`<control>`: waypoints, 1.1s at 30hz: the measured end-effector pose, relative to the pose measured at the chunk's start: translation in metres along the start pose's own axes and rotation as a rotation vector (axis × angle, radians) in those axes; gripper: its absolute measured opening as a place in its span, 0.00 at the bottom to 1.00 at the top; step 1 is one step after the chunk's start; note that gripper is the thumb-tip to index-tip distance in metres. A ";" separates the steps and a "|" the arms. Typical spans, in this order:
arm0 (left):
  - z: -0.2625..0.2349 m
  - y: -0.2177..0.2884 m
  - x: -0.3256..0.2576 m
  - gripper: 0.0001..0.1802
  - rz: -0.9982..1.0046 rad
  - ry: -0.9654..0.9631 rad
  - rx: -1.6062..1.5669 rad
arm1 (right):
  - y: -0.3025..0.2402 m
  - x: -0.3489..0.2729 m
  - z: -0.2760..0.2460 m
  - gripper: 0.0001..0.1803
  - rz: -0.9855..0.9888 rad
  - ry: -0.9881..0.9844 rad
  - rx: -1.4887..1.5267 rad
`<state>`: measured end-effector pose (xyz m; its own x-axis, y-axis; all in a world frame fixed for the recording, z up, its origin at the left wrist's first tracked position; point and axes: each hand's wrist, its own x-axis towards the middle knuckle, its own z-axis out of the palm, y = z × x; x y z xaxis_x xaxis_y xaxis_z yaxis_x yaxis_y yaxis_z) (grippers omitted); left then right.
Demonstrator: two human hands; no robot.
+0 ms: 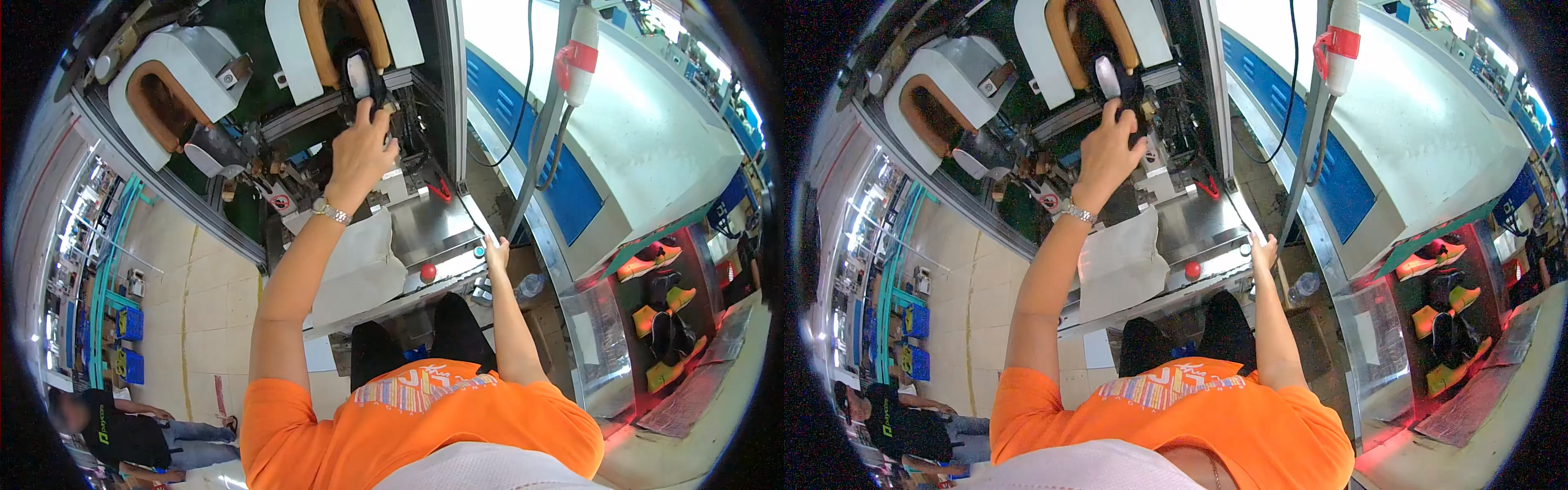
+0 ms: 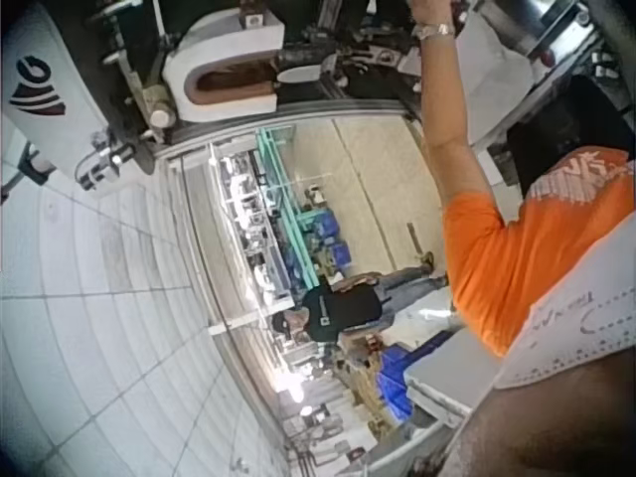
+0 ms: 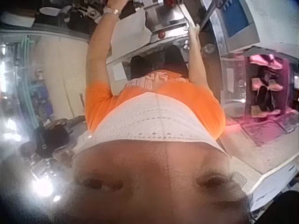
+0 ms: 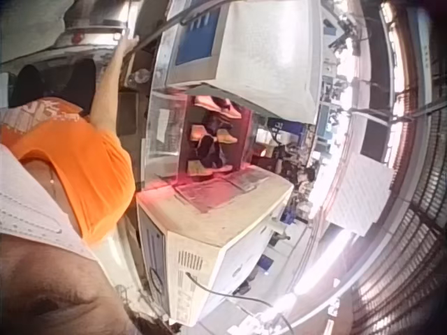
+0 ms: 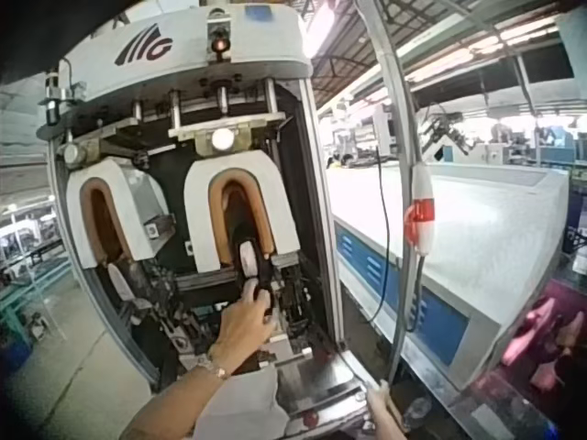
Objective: The person repeatedly picks up black shoes from a nearby shelf, places them into a machine, presses a button to activate the machine, and then removes the shoes. This cycle is performed multiple times on different shoes.
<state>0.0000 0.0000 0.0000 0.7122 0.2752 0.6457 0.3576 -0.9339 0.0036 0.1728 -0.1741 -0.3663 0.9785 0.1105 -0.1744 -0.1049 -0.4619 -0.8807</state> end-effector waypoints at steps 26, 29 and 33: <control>0.063 0.044 -0.127 0.05 0.198 -0.227 -0.687 | 0.174 0.023 -0.245 0.19 -0.013 0.682 -0.024; 0.096 0.055 -0.189 0.05 -0.162 -0.674 -1.048 | 0.220 0.063 -0.349 0.22 0.091 0.906 0.383; 0.116 0.071 -0.242 0.08 -0.305 -0.982 -0.941 | 0.241 0.108 -0.447 0.26 0.152 0.985 0.617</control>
<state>-0.0766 -0.1068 -0.2449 0.9483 0.1732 -0.2660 0.3174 -0.5017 0.8047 0.3326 -0.6668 -0.4010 0.6346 -0.7637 -0.1186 -0.0366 0.1236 -0.9917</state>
